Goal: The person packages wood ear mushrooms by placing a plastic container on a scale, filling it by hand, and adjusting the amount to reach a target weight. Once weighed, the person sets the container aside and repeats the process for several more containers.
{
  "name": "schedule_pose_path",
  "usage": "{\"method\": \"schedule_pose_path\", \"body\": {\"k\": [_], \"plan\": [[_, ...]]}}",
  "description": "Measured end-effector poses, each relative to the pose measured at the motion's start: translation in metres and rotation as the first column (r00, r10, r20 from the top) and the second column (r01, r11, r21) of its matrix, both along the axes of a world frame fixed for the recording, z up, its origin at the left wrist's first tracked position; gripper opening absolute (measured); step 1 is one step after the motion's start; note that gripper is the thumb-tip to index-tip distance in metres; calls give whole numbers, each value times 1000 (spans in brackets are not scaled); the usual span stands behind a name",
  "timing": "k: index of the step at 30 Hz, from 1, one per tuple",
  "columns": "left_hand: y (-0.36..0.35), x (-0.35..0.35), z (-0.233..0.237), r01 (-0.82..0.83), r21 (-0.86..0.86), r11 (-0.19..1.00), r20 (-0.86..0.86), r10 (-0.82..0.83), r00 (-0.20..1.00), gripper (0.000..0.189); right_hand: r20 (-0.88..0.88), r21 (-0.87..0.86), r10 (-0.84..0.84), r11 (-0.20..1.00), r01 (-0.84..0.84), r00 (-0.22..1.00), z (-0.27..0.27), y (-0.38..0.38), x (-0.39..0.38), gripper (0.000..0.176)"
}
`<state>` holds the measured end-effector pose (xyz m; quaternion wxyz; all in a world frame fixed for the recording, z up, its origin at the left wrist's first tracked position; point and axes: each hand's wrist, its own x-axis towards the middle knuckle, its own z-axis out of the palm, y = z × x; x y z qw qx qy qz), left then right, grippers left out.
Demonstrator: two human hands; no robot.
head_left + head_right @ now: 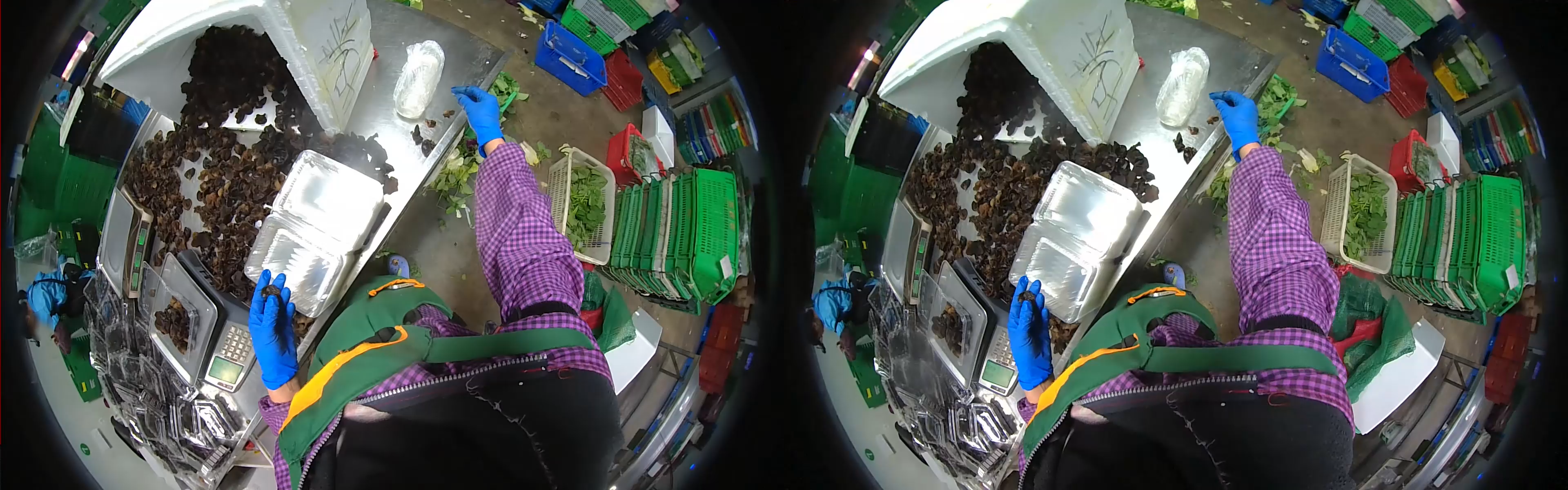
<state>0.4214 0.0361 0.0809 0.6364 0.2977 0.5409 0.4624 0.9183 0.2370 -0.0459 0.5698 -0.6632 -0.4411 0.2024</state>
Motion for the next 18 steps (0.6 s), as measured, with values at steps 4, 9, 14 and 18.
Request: {"method": "schedule_pose_path", "body": {"k": [4,9,14,18], "plan": [[1,4,-5,-27,-45,999,-20,26,999,55,228,-73,251,968,-241,941,-21,-10,-27,24],[14,18,-4,19,-45,999,-11,-19,1000,57,689,-612,687,722,-321,232,-46,1,-69,26],[15,22,-3,-4,-60,998,-45,1,999,57,689,-721,703,690,64,179,-35,38,-19,17],[13,21,0,-52,-8,999,-10,52,999,57,876,-481,456,843,240,157,-38,57,29,14]]}}
